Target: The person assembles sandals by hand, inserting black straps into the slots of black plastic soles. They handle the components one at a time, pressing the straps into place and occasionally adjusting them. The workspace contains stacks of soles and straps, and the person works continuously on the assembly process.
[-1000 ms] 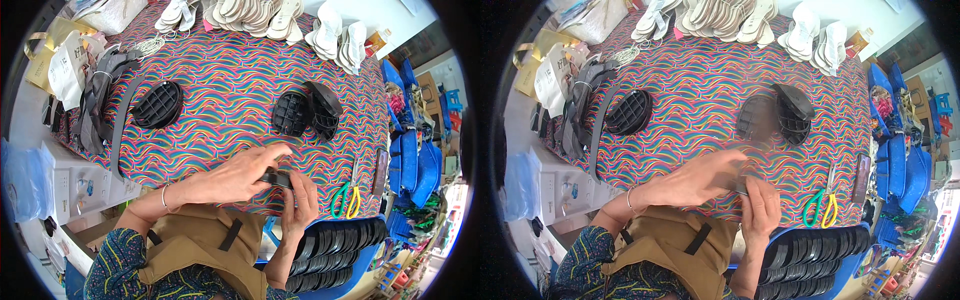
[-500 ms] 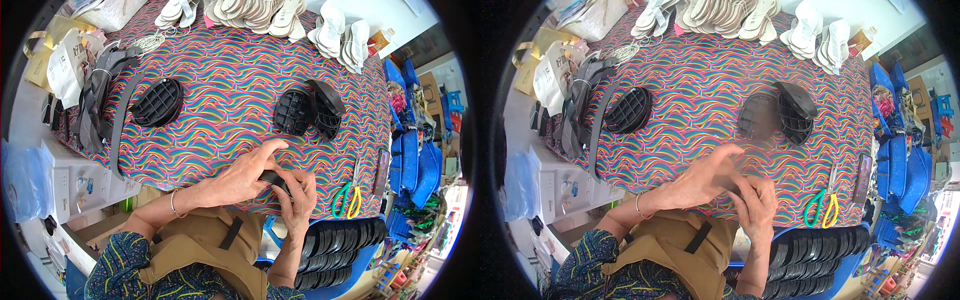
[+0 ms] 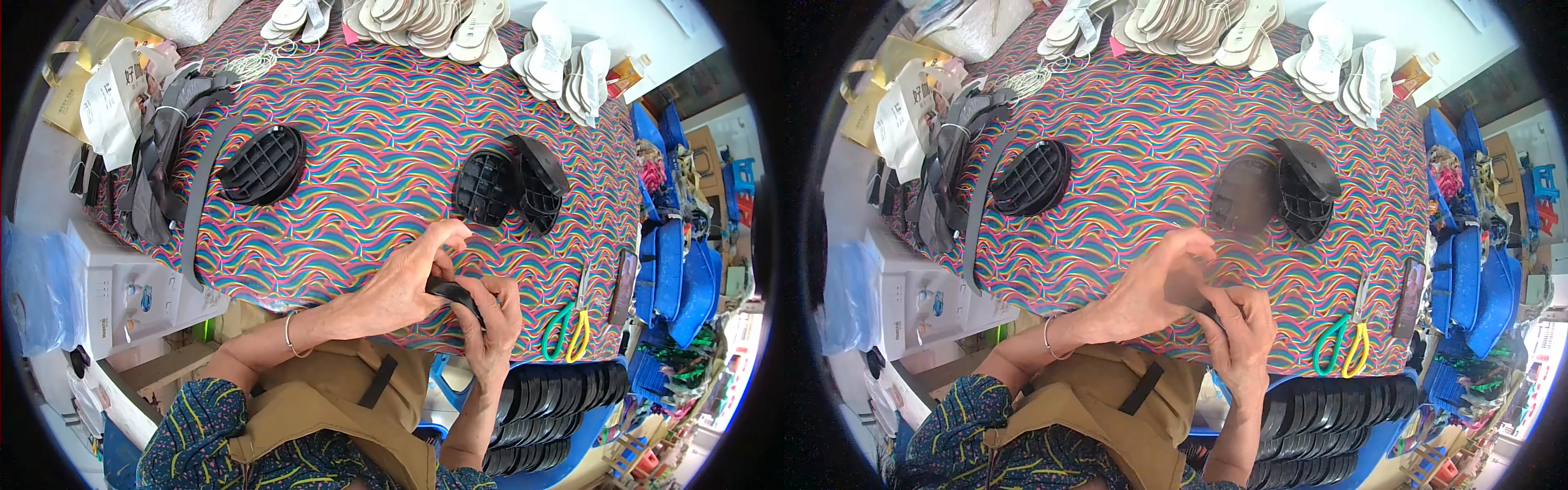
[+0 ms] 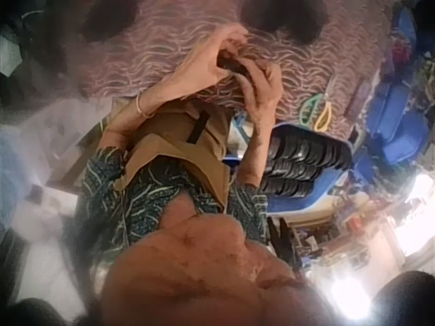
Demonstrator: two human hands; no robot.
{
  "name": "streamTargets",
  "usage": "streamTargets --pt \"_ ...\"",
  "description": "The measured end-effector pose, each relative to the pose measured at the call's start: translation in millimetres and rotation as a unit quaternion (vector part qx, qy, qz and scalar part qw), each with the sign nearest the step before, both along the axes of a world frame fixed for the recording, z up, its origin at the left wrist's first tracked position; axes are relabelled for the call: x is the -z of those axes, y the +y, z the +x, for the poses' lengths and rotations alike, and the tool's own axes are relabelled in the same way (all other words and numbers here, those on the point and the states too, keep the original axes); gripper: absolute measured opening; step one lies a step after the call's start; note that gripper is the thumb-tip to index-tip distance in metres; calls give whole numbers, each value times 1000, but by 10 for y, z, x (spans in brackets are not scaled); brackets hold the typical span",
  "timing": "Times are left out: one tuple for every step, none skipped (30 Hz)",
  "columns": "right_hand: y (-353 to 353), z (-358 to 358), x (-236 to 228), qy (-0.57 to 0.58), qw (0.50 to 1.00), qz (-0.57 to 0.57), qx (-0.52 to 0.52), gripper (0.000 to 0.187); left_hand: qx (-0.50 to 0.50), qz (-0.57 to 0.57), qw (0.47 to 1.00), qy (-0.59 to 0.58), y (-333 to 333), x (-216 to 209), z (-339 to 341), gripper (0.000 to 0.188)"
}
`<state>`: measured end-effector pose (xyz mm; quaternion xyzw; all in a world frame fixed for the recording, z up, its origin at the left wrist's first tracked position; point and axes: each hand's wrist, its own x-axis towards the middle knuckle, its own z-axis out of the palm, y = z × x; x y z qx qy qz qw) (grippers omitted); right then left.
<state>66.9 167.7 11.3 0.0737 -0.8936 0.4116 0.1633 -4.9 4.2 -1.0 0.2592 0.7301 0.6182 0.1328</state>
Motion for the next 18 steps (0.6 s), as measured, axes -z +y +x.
streamTargets --pt "6 -2 15 -1 1000 -5 15 36 13 -4 1000 9 -14 0 -21 72" --pt "15 -2 46 -1 999 -11 30 34 25 -7 1000 17 -28 0 -36 71" --pt "23 -1 75 -2 999 -17 45 33 18 12 999 41 -41 -18 -39 68" --pt "48 0 90 -4 998 -44 52 29 10 32 997 66 -55 -51 -41 65" --pt "47 -7 88 -1 998 -44 52 29 3 52 995 90 -67 -67 -44 62" --pt "42 -12 77 1 998 -44 51 28 -13 47 992 114 -83 -61 -43 62" --pt "37 -13 68 3 998 -45 50 28 -28 41 989 138 -97 -48 -43 61" --pt "30 -11 60 2 998 -45 52 28 -43 36 985 162 -105 -33 -42 61" --pt "24 -14 51 1 997 -45 55 27 -66 32 981 180 -97 -8 -36 60" --pt "20 -16 43 1 997 -45 57 27 -88 27 976 198 -80 25 -21 58" --pt "21 -18 37 -2 997 -52 57 27 -110 22 970 215 -60 46 -6 57" --pt "23 -15 33 -4 997 -58 59 27 -139 26 964 224 -28 57 7 55" --pt "27 -11 31 -6 996 -64 60 27 -167 30 958 233 10 64 20 54" --pt "43 -11 40 -7 996 -64 59 27 -195 34 950 242 32 69 26 52" --pt "69 -18 57 -6 996 -65 58 28 -178 14 942 283 32 66 8 50" --pt "86 -24 64 -5 996 -66 56 28 -160 -6 932 324 25 62 -25 47" --pt "92 -26 60 -4 996 -67 58 27 -142 -25 920 364 25 60 -43 45" --pt "95 -26 59 -2 996 -69 61 27 -142 -9 919 369 51 95 -47 39"
